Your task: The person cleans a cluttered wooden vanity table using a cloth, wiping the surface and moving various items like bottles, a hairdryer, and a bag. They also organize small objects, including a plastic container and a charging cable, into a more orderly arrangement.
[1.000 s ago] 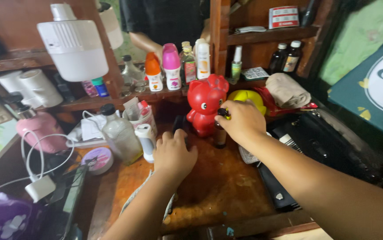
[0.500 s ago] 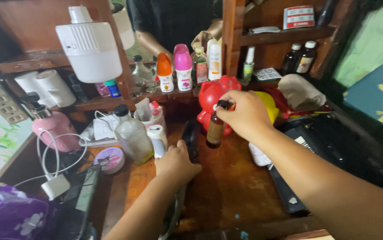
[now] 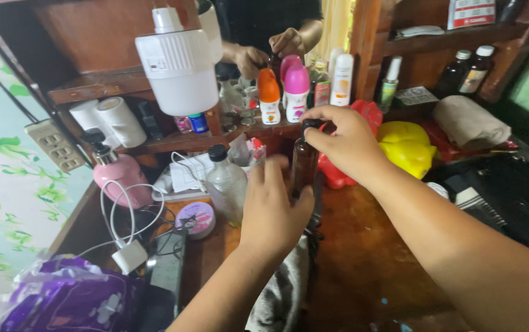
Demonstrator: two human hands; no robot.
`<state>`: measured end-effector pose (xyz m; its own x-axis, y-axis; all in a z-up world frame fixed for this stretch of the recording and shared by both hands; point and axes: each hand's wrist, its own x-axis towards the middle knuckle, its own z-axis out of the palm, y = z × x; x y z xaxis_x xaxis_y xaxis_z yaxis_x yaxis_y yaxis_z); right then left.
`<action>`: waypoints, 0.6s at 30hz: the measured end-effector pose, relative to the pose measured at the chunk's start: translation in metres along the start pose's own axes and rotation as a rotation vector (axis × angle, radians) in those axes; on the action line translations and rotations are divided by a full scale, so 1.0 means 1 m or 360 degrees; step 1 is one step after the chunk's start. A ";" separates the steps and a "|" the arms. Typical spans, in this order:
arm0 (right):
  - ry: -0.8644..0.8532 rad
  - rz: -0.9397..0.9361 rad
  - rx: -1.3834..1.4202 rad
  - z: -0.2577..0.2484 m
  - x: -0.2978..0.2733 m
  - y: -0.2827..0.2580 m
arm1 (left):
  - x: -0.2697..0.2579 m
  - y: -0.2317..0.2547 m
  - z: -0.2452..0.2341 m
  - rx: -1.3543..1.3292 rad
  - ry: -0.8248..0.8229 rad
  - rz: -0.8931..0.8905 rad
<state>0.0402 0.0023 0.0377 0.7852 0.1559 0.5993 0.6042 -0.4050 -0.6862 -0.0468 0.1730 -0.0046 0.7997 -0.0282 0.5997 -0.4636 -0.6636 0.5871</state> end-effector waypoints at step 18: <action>-0.0574 0.0592 0.0052 0.120 0.095 0.028 | 0.027 -0.036 -0.102 -0.0484 0.0071 -0.0498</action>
<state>0.1477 0.1132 0.0257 0.9411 0.3096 0.1359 0.2745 -0.4648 -0.8418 -0.0473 0.2723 0.0456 0.9054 0.1763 0.3863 -0.2980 -0.3845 0.8737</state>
